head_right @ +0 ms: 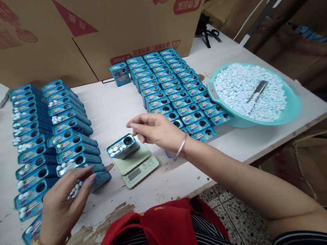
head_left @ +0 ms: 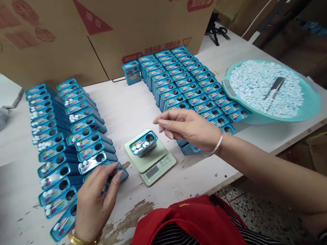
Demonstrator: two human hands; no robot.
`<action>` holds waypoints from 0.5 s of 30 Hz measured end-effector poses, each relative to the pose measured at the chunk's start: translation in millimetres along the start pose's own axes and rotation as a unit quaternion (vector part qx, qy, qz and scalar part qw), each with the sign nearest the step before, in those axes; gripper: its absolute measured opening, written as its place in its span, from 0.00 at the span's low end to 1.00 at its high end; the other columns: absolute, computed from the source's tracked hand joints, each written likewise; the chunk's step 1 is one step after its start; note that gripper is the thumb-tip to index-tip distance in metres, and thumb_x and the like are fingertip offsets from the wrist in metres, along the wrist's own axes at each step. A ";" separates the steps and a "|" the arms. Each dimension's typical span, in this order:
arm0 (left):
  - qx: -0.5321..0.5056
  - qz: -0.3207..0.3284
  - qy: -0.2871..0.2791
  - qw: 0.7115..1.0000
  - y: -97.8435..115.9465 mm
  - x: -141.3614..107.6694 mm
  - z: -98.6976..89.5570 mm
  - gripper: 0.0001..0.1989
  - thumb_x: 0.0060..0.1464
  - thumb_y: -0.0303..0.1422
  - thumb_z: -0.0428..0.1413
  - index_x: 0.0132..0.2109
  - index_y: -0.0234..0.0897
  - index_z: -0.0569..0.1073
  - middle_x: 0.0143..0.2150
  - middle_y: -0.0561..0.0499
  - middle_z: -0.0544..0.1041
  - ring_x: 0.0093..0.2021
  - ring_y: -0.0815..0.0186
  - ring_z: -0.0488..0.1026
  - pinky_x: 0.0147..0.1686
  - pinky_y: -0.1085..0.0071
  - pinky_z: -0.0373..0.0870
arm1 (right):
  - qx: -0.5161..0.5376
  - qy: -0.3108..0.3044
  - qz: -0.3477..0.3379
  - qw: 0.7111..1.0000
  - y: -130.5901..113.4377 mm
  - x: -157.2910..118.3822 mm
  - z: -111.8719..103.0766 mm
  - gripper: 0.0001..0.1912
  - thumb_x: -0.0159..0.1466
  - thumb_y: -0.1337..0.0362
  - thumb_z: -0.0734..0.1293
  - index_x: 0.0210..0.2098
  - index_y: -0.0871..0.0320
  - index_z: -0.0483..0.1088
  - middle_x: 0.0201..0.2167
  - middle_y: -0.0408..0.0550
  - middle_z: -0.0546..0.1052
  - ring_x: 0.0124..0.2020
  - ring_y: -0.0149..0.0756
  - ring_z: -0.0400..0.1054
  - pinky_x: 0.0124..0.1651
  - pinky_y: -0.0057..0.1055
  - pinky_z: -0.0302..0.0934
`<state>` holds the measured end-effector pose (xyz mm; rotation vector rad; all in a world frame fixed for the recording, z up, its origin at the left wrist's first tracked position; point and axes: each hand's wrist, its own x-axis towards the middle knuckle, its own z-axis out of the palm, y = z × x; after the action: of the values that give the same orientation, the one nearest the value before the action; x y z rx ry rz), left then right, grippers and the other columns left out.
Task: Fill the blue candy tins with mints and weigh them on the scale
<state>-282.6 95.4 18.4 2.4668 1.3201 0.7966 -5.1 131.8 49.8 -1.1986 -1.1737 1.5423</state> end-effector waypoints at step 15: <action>0.091 0.040 0.001 0.995 12.2 18.2 14.6 0.20 0.55 0.32 0.55 0.55 0.40 0.67 0.51 0.42 0.71 0.49 0.58 0.68 0.49 0.59 0.66 | 0.146 -0.034 0.195 0.969 88.8 -75.3 -3.2 0.20 0.55 0.55 0.71 0.36 0.60 0.61 0.24 0.39 0.70 0.23 0.29 0.72 0.25 0.25 0.65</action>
<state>-257.7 104.3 18.2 2.6751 1.3590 0.7270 6.7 41.1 -22.3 -1.2301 -0.7413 1.9838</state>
